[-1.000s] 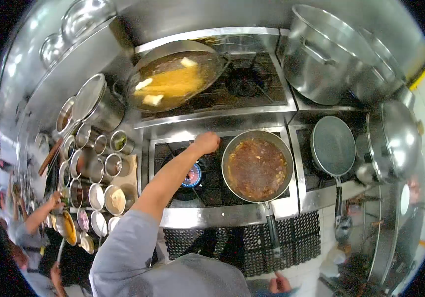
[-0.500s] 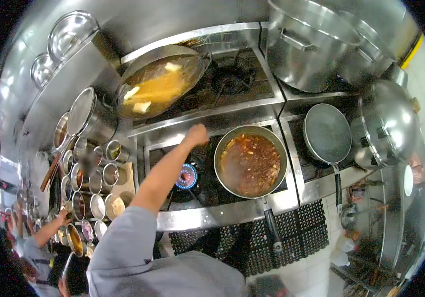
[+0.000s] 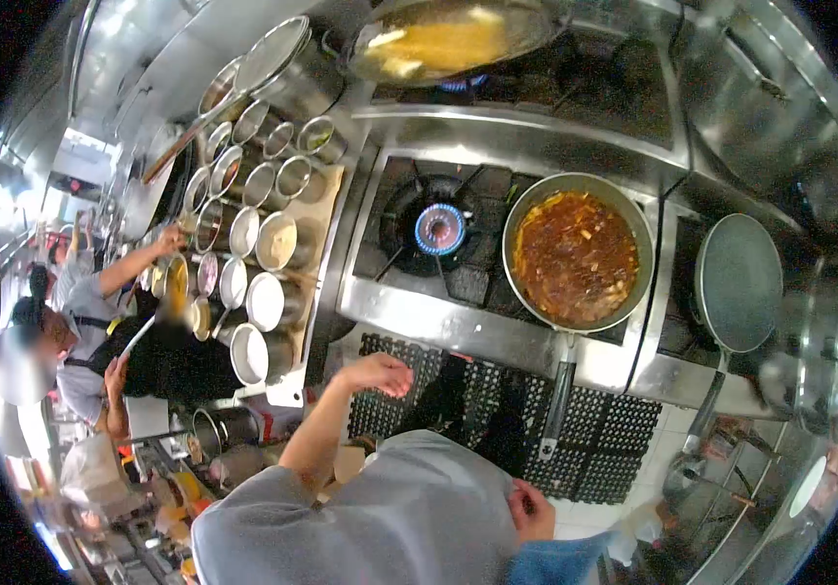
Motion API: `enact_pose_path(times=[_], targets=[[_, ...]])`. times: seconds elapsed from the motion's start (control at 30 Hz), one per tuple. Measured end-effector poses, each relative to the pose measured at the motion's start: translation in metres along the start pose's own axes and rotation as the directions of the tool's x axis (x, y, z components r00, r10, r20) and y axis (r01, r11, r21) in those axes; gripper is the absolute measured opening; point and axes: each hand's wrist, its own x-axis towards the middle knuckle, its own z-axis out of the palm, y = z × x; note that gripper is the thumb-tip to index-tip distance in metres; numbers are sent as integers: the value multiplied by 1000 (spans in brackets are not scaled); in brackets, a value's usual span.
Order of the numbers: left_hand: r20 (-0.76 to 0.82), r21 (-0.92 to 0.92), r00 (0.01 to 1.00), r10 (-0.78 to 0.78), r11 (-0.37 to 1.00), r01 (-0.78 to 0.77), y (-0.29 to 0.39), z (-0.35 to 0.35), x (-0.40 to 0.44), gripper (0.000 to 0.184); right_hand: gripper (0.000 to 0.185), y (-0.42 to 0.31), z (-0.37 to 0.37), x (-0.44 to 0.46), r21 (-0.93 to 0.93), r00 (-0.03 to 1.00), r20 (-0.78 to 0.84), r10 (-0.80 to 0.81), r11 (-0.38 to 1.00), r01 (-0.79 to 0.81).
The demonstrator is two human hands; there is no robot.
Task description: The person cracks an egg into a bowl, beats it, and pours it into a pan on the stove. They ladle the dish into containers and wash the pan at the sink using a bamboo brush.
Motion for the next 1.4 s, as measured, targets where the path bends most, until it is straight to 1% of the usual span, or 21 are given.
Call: enact_pose_path(times=[0.07, 0.13, 0.2, 0.27, 0.43, 0.53, 0.6, 0.67, 0.77, 0.8, 0.83, 0.9, 0.93, 1.0, 1.07, 1.1, 1.13, 1.17, 1.2, 1.37, 1.4], targets=[[-273, -316, 962, 24, 942, -113, -92, -18, 64, 28, 29, 21, -8, 5, -38, 998, 19, -59, 997, 60], [-574, -533, 817, -56, 783, -321, -136, -32, 114, 34, 32, 40, -7, 3, -21, 997, 73, 5, 1000, -4], [-627, -704, 743, -233, 578, -413, -140, -46, 147, 35, 32, 59, -8, 5, -136, 987, 108, 121, 985, -106], [-597, -796, 729, -336, 363, -485, -127, -56, 168, 18, 30, 92, -5, 4, 44, 984, 115, 139, 989, -145], [-631, -742, 767, -112, 377, -555, -161, -84, 212, 14, 31, 161, -2, 3, 83, 950, 183, 251, 959, -270], [-689, -712, 709, -148, 322, -624, -165, -80, 215, 13, 36, 171, 7, 3, 15, 956, 148, 254, 966, -259], [-603, -753, 739, -300, 519, -405, -160, -87, 205, 16, 39, 178, 14, 2, -23, 962, 113, 250, 968, -249], [-603, -741, 719, -344, 576, -345, -149, -88, 201, 17, 39, 186, 23, 7, 60, 961, 76, 268, 960, -272], [-685, -710, 676, -271, 454, -538, -161, -72, 204, 16, 38, 162, 30, 10, 155, 936, 28, 351, 923, -351], [-576, -732, 798, -178, 546, -407, -168, -66, 194, 20, 37, 148, 29, 9, 180, 921, 12, 389, 905, -385], [-434, -716, 896, -96, 640, -279, -170, -60, 179, 24, 38, 151, 18, 16, 306, 910, 184, 373, 858, -413], [-52, -356, 984, -170, 924, 141, -147, -39, 128, 34, 39, 196, -5, 25, 455, 881, 379, 283, 772, -444], [245, -135, 967, -69, 985, 105, -138, -42, 105, 38, 39, 213, -8, 28, 492, 879, 410, 242, 753, -437], [187, -152, 982, -35, 986, 64, -11, -15, 32, 34, 38, 231, 7, 23, 446, 948, 224, 224, 842, -304], [43, 67, 962, 269, 960, -271, 86, -17, 13, 26, 38, 240, 24, 12, 368, 973, 53, 223, 902, -227], [-156, 331, 887, 434, 869, -367, 124, -19, 22, 20, 38, 235, 31, 14, 345, 971, 10, 239, 911, -228], [-207, 339, 717, 665, 737, -586, 162, -19, 46, 21, 38, 231, 38, 15, 329, 968, -26, 251, 916, -229], [-258, 554, 539, 802, 579, -598, 202, -15, 64, 20, 38, 225, 44, 17, 320, 965, -55, 257, 920, -227], [-284, 651, 433, 856, 504, -568, 235, -16, 89, 17, 37, 219, 48, 19, 316, 963, -74, 261, 922, -226], [-264, 948, 586, 766, 318, 11, 308, -26, 215, 29, 37, 206, 61, 17, 324, 950, -126, 286, 917, -234], [-295, 934, 613, 733, 357, 23, 314, -22, 215, 29, 37, 205, 63, 16, 327, 947, -133, 292, 915, -236]])
